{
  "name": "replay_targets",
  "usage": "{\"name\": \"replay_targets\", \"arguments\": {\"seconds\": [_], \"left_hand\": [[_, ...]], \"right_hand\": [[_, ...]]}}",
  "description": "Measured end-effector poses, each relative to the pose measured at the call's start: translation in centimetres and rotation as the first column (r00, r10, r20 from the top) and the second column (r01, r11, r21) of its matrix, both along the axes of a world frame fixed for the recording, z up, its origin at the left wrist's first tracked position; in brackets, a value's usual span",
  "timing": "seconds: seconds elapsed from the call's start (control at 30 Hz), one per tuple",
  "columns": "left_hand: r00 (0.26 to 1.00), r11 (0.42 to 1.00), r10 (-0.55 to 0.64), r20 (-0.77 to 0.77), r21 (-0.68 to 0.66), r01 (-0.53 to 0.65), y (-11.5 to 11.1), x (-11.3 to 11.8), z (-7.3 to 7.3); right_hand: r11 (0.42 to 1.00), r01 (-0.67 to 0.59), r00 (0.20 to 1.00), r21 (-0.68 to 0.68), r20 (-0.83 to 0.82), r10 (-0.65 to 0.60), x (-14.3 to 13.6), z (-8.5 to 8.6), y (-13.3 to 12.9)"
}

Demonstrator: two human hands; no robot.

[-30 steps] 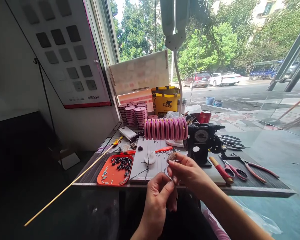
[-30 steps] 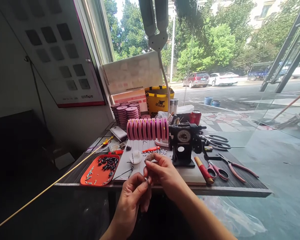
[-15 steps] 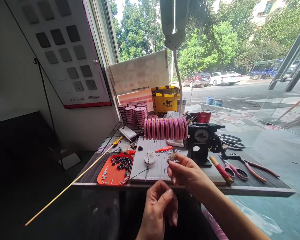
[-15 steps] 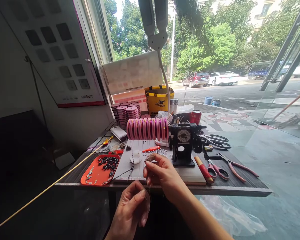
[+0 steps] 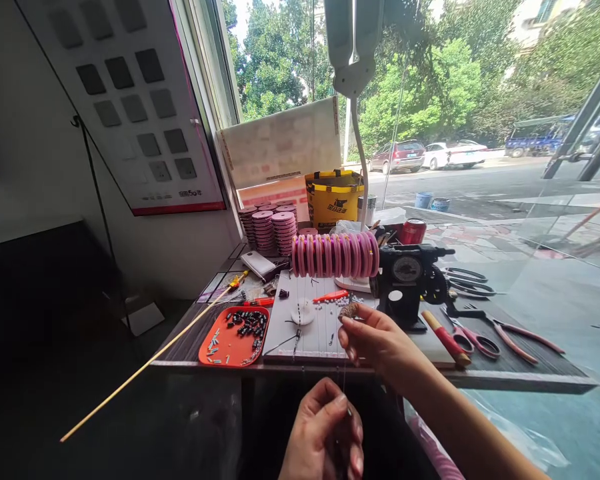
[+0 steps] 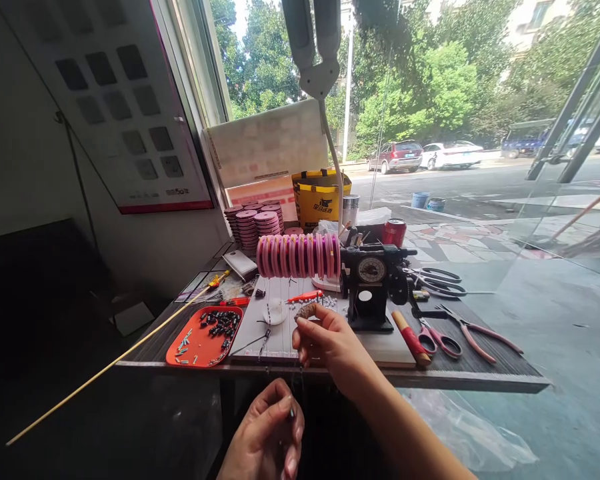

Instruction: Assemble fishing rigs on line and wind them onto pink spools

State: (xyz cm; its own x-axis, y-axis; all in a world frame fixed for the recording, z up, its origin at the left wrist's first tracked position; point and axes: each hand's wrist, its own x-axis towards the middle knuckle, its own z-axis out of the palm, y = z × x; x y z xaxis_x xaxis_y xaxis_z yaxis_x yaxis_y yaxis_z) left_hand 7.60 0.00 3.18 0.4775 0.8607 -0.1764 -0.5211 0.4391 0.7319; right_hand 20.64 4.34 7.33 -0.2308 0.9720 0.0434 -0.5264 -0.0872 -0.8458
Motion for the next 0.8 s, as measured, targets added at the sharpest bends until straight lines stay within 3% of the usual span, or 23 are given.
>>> {"name": "replay_targets", "arguments": {"seconds": [0.8], "left_hand": [[0.987,0.991,-0.067,0.147,-0.102,0.082,-0.5,-1.0,-1.3]], "right_hand": [[0.999,0.040,0.999,0.017,0.008,-0.040,0.2,-0.3,0.4]]}}
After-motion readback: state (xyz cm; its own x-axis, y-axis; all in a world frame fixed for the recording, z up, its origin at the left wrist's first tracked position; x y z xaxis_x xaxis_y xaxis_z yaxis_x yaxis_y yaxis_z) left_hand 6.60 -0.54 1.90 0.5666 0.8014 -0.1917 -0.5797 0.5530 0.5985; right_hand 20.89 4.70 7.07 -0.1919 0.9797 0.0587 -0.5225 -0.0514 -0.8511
